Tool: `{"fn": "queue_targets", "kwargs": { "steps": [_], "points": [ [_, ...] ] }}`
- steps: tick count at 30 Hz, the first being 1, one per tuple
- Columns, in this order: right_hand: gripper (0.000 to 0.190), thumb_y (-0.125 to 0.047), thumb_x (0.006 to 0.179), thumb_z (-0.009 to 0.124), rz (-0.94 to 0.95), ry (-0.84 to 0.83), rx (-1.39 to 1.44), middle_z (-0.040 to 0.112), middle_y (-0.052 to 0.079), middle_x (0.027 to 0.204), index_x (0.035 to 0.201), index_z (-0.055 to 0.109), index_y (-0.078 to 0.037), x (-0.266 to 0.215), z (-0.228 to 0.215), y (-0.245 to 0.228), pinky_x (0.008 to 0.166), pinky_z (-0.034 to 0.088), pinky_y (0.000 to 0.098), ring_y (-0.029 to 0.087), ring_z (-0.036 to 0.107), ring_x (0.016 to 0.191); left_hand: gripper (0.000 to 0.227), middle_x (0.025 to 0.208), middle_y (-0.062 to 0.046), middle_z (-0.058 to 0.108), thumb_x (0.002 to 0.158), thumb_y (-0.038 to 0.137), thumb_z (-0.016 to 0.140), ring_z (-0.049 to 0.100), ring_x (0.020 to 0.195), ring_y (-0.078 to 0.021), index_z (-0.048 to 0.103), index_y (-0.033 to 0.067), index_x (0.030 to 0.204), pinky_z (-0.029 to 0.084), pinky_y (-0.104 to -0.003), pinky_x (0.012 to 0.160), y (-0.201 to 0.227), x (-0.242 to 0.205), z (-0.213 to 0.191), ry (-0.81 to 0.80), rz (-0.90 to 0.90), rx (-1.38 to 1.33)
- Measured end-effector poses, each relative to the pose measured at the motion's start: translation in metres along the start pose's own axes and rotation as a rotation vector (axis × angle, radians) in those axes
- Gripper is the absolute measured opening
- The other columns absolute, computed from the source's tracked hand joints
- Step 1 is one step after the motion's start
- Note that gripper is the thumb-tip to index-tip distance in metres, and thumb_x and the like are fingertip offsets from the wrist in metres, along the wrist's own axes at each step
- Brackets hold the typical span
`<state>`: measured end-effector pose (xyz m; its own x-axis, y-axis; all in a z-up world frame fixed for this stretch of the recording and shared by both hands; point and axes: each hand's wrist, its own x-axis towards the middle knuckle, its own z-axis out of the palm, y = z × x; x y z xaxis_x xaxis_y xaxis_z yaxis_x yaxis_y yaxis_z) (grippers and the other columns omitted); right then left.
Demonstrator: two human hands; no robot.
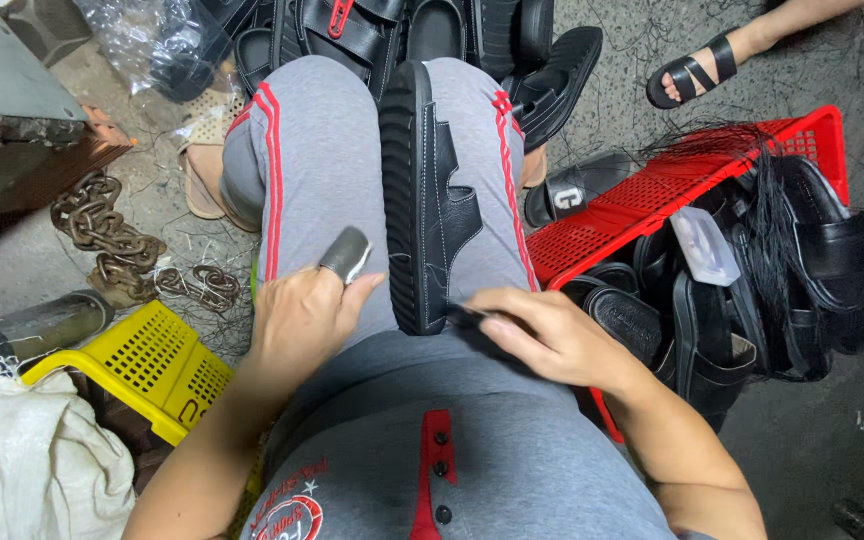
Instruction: The person sits on the floor and sews a black shoe using a needle and thread. They repeatedly push the needle through the shoe's sole and pull the thread tight to secure the stitching.
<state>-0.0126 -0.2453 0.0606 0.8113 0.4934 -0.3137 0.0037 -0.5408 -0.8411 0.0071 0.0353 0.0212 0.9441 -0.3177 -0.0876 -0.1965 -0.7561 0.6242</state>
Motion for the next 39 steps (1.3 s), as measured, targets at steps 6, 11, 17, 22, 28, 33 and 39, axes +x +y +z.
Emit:
{"fn": "queue_targets", "kwargs": {
  "steps": [6,11,17,22,28,33,39],
  "points": [
    [0.032,-0.03,0.106,0.041,-0.309,0.564,0.894,0.059,0.009,0.088,0.125,0.059,-0.011,-0.052,-0.071,0.022,0.052,0.048,0.0324,0.018,0.052,0.059,0.013,0.079,-0.01,0.066,0.089,0.013,0.063,0.059,0.066,-0.0186,0.067,0.0017,0.085,0.049,-0.029,0.067,-0.016,0.001,-0.002,-0.231,-0.035,-0.612],
    [0.009,-0.019,0.108,0.035,-0.245,1.043,0.568,0.054,0.021,0.097,0.109,0.043,-0.014,-0.004,-0.042,-0.017,0.031,0.027,0.0228,0.017,0.042,0.04,0.028,0.12,-0.013,0.065,0.09,0.018,0.06,0.063,0.109,-0.0185,0.062,0.0021,0.113,0.048,-0.029,0.099,-0.005,0.011,0.005,-0.224,-0.159,-1.244],
    [0.029,-0.008,0.092,0.055,-0.317,0.218,-0.58,0.061,0.013,0.128,0.121,0.055,-0.004,0.026,0.005,-0.011,0.061,0.052,0.0258,0.021,0.065,0.112,0.018,0.081,-0.013,0.059,0.097,0.017,0.054,0.061,0.08,-0.0247,0.057,-0.0004,0.092,0.052,-0.047,0.097,0.013,0.041,0.022,-0.037,-0.101,-1.855],
    [0.023,-0.013,0.085,0.061,-0.183,0.066,-0.459,0.061,0.0,0.065,0.107,0.059,-0.009,0.031,0.003,-0.006,0.044,0.043,0.0359,0.021,0.06,0.052,0.014,0.059,-0.005,0.047,0.094,0.016,0.061,0.042,0.05,-0.0083,0.062,0.0019,0.091,0.03,-0.019,0.043,0.023,0.08,0.019,0.122,-0.185,-1.618],
    [0.005,-0.014,0.085,0.07,0.231,-0.099,0.234,0.052,-0.006,0.065,0.083,0.067,-0.012,0.04,0.002,-0.006,0.051,0.033,0.0205,0.004,0.039,0.056,0.022,0.052,0.002,0.042,0.091,0.03,0.062,0.033,0.044,-0.0039,0.062,0.0092,0.082,0.021,-0.019,0.038,0.025,0.143,0.008,0.353,-0.139,-1.425],
    [0.004,-0.008,0.085,0.067,0.239,-0.061,0.4,0.061,-0.004,0.073,0.081,0.067,-0.009,0.056,0.006,-0.001,0.059,0.037,0.0192,0.004,0.048,0.063,0.016,0.049,-0.002,0.038,0.08,0.01,0.062,0.029,0.04,-0.0065,0.054,0.0042,0.067,0.017,-0.022,0.033,-0.003,0.206,0.024,0.451,-0.184,-1.609],
    [0.004,-0.007,0.084,0.069,0.287,-0.055,0.48,0.067,-0.001,0.08,0.087,0.068,-0.006,0.048,-0.016,0.003,0.066,0.046,0.0181,0.005,0.056,0.071,0.015,0.047,-0.006,0.042,0.062,-0.009,0.051,0.026,0.035,-0.0081,0.047,0.0031,0.054,0.013,-0.024,0.035,-0.051,0.216,0.027,0.482,-0.246,-1.674]
  ]
}}
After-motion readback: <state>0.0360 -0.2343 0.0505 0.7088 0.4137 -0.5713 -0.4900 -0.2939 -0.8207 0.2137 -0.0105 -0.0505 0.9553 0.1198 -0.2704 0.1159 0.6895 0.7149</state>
